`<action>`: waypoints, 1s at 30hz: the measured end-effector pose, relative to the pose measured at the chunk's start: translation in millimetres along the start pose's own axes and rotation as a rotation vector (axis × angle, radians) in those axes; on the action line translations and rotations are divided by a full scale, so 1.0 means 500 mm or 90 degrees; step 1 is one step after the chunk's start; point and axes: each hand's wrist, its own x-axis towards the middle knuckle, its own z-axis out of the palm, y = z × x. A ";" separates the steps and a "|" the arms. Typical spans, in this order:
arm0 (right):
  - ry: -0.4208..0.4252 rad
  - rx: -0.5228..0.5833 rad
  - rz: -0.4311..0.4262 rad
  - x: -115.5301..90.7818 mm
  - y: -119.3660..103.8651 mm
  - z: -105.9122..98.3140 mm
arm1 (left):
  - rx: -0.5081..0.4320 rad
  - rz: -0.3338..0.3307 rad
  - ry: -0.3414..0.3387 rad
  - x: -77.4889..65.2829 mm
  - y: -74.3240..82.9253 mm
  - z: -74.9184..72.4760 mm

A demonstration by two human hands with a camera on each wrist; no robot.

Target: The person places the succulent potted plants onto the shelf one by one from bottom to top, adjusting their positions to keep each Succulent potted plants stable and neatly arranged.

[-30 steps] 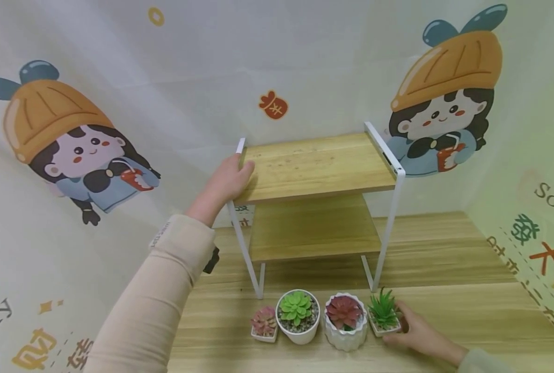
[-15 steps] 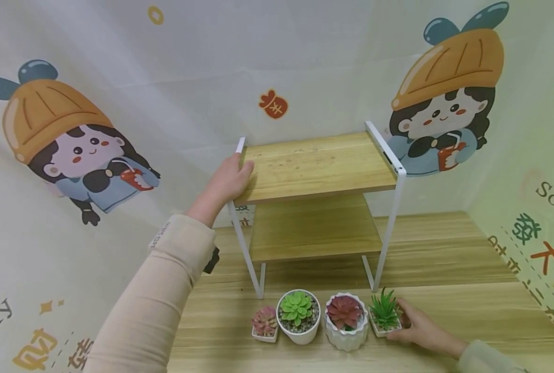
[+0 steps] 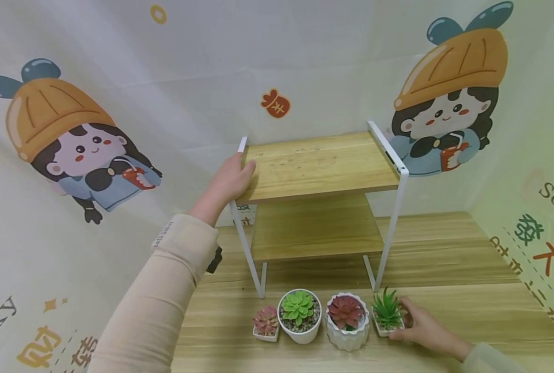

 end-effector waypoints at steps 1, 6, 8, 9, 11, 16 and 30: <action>0.002 -0.003 0.006 0.000 -0.004 -0.002 | -0.001 0.000 0.002 -0.001 0.000 0.000; 0.015 -0.018 0.021 -0.003 -0.027 -0.011 | -0.004 0.003 0.010 -0.001 -0.001 0.000; 0.022 -0.025 0.014 -0.004 -0.036 -0.015 | -0.006 0.005 0.011 -0.001 -0.001 0.001; 0.026 -0.029 0.008 -0.004 -0.040 -0.017 | -0.006 0.005 0.011 -0.001 -0.001 0.001; 0.029 -0.031 -0.002 -0.004 -0.048 -0.022 | -0.006 0.006 0.010 0.000 -0.001 0.001; 0.034 -0.025 0.011 -0.003 -0.076 -0.036 | -0.004 0.007 0.007 0.004 -0.002 0.003; 0.037 -0.035 -0.005 0.009 -0.170 -0.068 | -0.003 -0.003 0.006 0.005 -0.002 0.003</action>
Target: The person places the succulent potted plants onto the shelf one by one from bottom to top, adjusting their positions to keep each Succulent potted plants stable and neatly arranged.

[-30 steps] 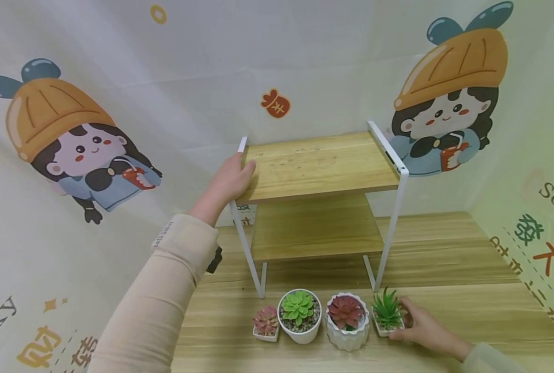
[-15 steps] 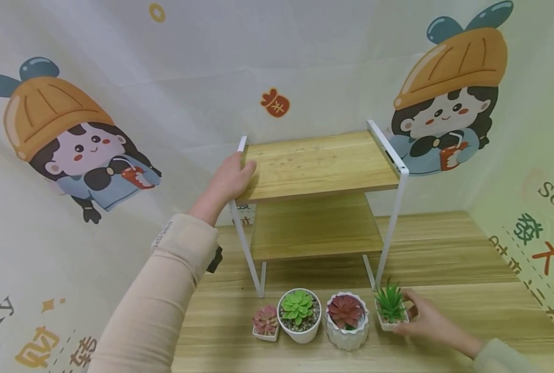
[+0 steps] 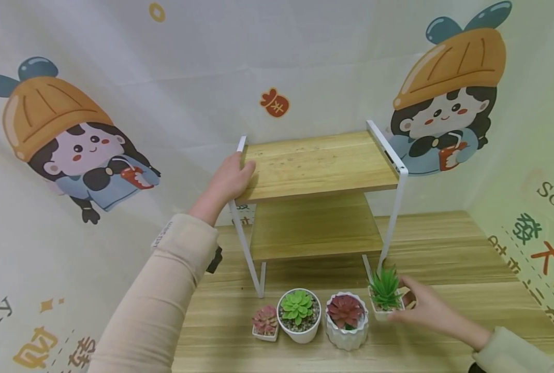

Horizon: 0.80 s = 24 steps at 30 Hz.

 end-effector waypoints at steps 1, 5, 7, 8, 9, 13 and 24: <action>-0.001 -0.004 -0.001 0.003 -0.008 -0.002 | 0.001 0.001 0.001 0.000 0.000 0.000; -0.006 -0.014 0.016 0.015 -0.039 -0.008 | 0.003 0.003 0.003 0.000 -0.001 0.001; -0.008 -0.011 0.014 0.022 -0.052 -0.009 | 0.005 0.002 0.003 0.000 -0.002 0.001; -0.007 -0.010 0.012 0.026 -0.059 -0.009 | 0.005 0.002 0.003 0.001 -0.002 0.001; -0.005 -0.010 0.007 0.030 -0.064 -0.009 | 0.006 0.002 0.003 0.001 -0.002 0.001; 0.000 -0.025 -0.002 0.052 -0.090 -0.006 | 0.004 -0.002 0.001 0.001 -0.001 0.001; -0.004 -0.010 0.040 0.124 -0.154 0.024 | 0.000 -0.002 -0.001 0.002 0.000 0.001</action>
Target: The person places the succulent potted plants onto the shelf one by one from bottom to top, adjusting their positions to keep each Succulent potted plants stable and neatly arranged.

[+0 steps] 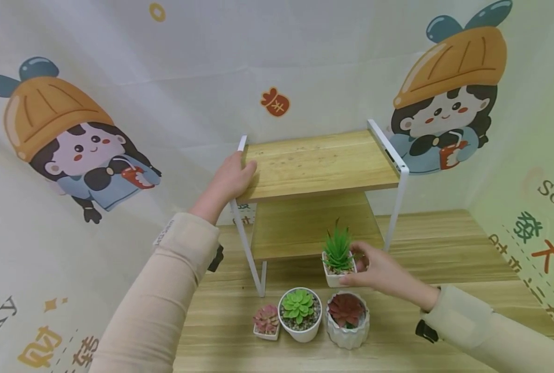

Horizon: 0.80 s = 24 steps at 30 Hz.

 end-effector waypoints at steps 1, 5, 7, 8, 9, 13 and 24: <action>0.003 -0.001 0.001 0.009 -0.005 0.003 | -0.001 0.001 0.002 0.000 -0.001 0.000; 0.008 0.008 0.002 0.044 -0.019 0.016 | -0.004 0.002 0.005 -0.001 -0.002 0.000; 0.007 0.011 0.006 0.060 -0.024 0.022 | -0.004 0.001 0.001 -0.002 -0.002 0.000; 0.008 0.011 0.005 0.068 -0.026 0.025 | -0.004 -0.002 -0.002 -0.002 -0.001 0.000; 0.009 0.013 0.006 0.076 -0.028 0.029 | -0.004 -0.003 -0.005 -0.002 -0.001 0.000; 0.018 0.019 0.005 0.101 -0.039 0.044 | -0.004 -0.004 -0.009 -0.003 0.001 0.001; 0.046 0.048 -0.016 0.153 -0.067 0.097 | -0.005 -0.003 -0.001 -0.008 0.005 -0.004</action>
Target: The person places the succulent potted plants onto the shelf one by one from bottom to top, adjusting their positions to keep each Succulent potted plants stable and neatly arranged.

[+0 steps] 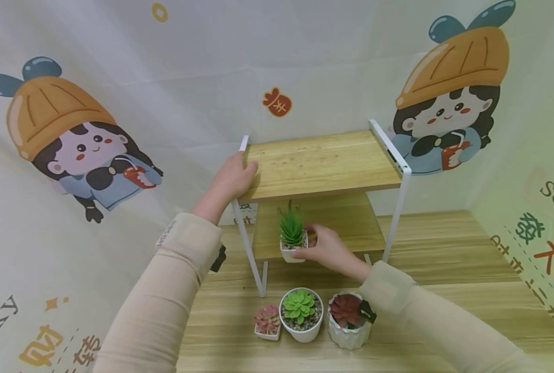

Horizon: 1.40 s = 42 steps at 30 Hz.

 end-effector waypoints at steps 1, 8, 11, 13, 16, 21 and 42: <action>0.000 0.004 0.001 0.003 -0.002 0.004 | -0.001 0.003 0.002 0.000 0.000 0.000; 0.008 0.007 -0.002 0.021 -0.005 0.032 | -0.005 0.006 0.005 0.001 0.000 0.000; 0.016 0.004 -0.004 0.030 -0.006 0.039 | -0.004 0.005 0.005 0.000 0.000 -0.001; 0.021 0.001 -0.004 0.035 -0.005 0.044 | -0.004 0.006 0.006 0.000 -0.001 0.000; 0.027 -0.008 -0.006 0.040 -0.004 0.049 | -0.004 0.004 0.006 0.000 -0.001 0.001; 0.032 -0.019 -0.016 0.049 0.001 0.057 | -0.008 -0.002 0.005 0.001 -0.001 0.002; 0.038 -0.032 -0.048 0.071 0.004 0.071 | -0.017 0.003 0.006 0.002 -0.003 0.002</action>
